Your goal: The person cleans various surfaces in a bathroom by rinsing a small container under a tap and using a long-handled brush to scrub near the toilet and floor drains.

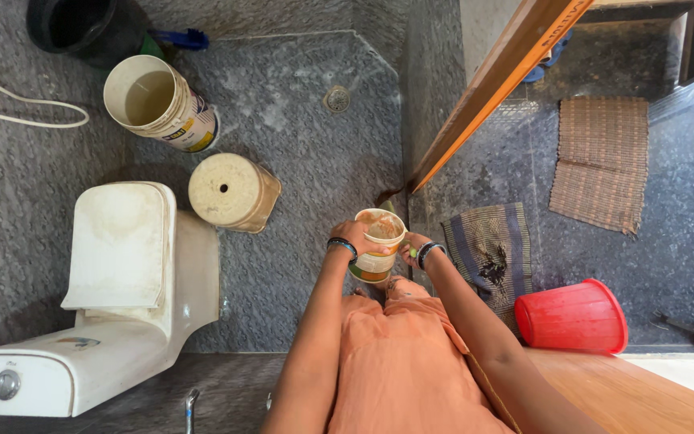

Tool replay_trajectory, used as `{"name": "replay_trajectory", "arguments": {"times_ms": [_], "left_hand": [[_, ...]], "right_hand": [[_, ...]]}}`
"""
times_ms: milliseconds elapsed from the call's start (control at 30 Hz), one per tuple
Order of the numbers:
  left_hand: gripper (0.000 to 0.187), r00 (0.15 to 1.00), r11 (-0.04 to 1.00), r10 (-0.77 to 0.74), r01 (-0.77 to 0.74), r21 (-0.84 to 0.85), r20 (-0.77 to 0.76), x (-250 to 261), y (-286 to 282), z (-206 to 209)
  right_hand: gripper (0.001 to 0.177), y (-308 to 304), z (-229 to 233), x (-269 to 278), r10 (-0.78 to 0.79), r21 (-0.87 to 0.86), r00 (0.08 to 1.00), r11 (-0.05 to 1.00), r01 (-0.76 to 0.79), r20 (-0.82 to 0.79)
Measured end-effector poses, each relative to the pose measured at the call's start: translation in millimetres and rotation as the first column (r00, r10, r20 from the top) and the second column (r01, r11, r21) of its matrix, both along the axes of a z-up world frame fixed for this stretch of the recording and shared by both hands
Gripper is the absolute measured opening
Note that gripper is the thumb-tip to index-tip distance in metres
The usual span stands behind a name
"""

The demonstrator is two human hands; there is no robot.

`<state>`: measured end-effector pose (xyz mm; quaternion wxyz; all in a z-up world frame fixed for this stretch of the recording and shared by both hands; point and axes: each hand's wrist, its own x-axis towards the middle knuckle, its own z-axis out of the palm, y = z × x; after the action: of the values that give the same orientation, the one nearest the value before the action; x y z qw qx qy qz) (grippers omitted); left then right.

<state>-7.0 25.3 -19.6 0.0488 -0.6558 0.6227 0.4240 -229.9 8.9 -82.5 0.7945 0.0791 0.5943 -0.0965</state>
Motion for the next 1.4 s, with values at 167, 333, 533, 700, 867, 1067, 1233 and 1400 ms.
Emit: {"name": "replay_trajectory", "arguments": {"times_ms": [167, 333, 533, 700, 867, 1067, 1233, 1400], "left_hand": [[0.101, 0.998, 0.997, 0.056, -0.057, -0.043, -0.018, 3, 4, -3], [0.095, 0.992, 0.991, 0.129, -0.129, -0.044, -0.011, 6, 10, 4], [0.084, 0.979, 0.98, 0.201, -0.201, -0.014, 0.033, 17, 21, 18], [0.086, 0.954, 0.958, 0.286, -0.284, -0.034, 0.093, 32, 30, 27], [0.087, 0.945, 0.955, 0.276, -0.29, 0.061, 0.177, 47, 34, 19], [0.085, 0.94, 0.955, 0.255, -0.282, 0.093, 0.228, 64, 42, 21], [0.089, 0.945, 0.949, 0.23, -0.271, 0.162, 0.231, 73, 44, 13], [0.082, 0.929, 0.937, 0.263, -0.31, 0.161, 0.261, 87, 32, 0]], "right_hand": [[0.016, 3, 2, 2, 0.073, -0.057, 0.994, 0.995, -0.078, -0.086], [0.02, 22, 5, 1, 0.436, -0.176, 0.74, 0.79, -0.587, -0.512], [0.014, 41, -84, 23, 0.514, -0.12, 0.772, 0.799, -0.59, -0.373], [0.021, 17, -152, 36, 0.532, 0.071, 0.83, 0.846, -0.528, -0.167], [0.028, 18, -130, 19, 0.44, -0.296, 0.833, 0.79, -0.536, -0.335], [0.022, 83, -127, 69, 0.496, -0.195, 0.781, 0.782, -0.591, -0.379], [0.021, 35, -152, 94, 0.458, 0.094, 0.888, 0.883, -0.46, 0.042], [0.02, -27, -129, 102, 0.485, 0.013, 0.874, 0.874, -0.486, 0.035]]}}
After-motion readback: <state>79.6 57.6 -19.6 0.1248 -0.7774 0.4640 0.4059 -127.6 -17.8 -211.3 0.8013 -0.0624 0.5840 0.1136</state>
